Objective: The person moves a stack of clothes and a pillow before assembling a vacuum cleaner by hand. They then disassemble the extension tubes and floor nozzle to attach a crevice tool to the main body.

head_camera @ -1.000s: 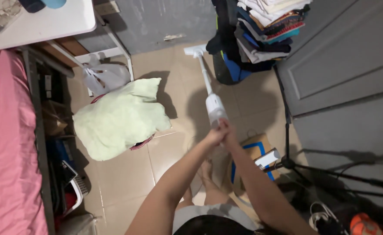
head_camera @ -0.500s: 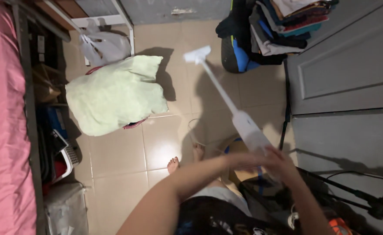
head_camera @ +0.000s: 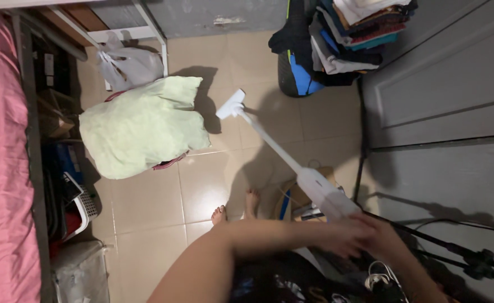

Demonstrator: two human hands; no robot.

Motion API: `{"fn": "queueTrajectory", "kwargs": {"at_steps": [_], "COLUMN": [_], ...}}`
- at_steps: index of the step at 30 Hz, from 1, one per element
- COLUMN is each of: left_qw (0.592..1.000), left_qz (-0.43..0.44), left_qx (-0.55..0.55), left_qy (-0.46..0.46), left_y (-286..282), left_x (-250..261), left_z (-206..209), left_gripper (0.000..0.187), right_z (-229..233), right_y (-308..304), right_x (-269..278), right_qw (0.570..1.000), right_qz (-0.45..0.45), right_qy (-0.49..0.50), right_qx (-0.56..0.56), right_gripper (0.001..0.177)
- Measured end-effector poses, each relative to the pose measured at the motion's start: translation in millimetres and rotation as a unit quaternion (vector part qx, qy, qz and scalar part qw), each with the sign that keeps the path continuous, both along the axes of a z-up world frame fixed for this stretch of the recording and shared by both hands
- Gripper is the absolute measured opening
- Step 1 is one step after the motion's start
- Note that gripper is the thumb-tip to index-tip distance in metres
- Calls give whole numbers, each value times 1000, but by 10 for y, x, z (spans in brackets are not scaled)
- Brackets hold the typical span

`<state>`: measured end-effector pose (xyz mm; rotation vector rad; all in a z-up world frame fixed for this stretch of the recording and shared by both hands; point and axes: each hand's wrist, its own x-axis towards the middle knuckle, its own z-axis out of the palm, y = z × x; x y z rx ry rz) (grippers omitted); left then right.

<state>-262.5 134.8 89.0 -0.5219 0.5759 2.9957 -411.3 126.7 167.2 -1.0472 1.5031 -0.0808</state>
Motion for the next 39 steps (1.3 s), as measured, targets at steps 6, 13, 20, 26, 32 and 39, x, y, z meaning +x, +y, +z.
{"fn": "queueTrajectory", "kwargs": {"at_steps": [6,13,20,26,32,39], "left_qw": [984,920,871,896,944,951], "left_qz": [128,349,387,384,281,202], "left_qx": [-45,31,-28,-20,-64,-89], "left_qy": [-117,-173,-302,-220,-160,-216], "left_y": [-226,-409,-373,223,1283,2893], "left_x": [817,1459,2124,2291,2414,2567], "left_z": [-292,-898,-1217,-1236,-1021,-1038], "left_gripper": [81,72,75,49,48,37], "right_z": [-412,-849,-1046,-1867,-1477,-1200], "right_y": [-492,-817,-700,-113,1189,2995], "right_x": [928,1869,2582,2546,2553,2863], "right_qw": [998,994,971,972,974,941], "right_qz": [-37,-24,-141,-127,-169,-306], "right_qy": [-21,-105,-192,-164,-106,-138], "right_qx": [37,4,20,-114,-110,-40], "right_gripper": [39,39,35,29,31,30]}}
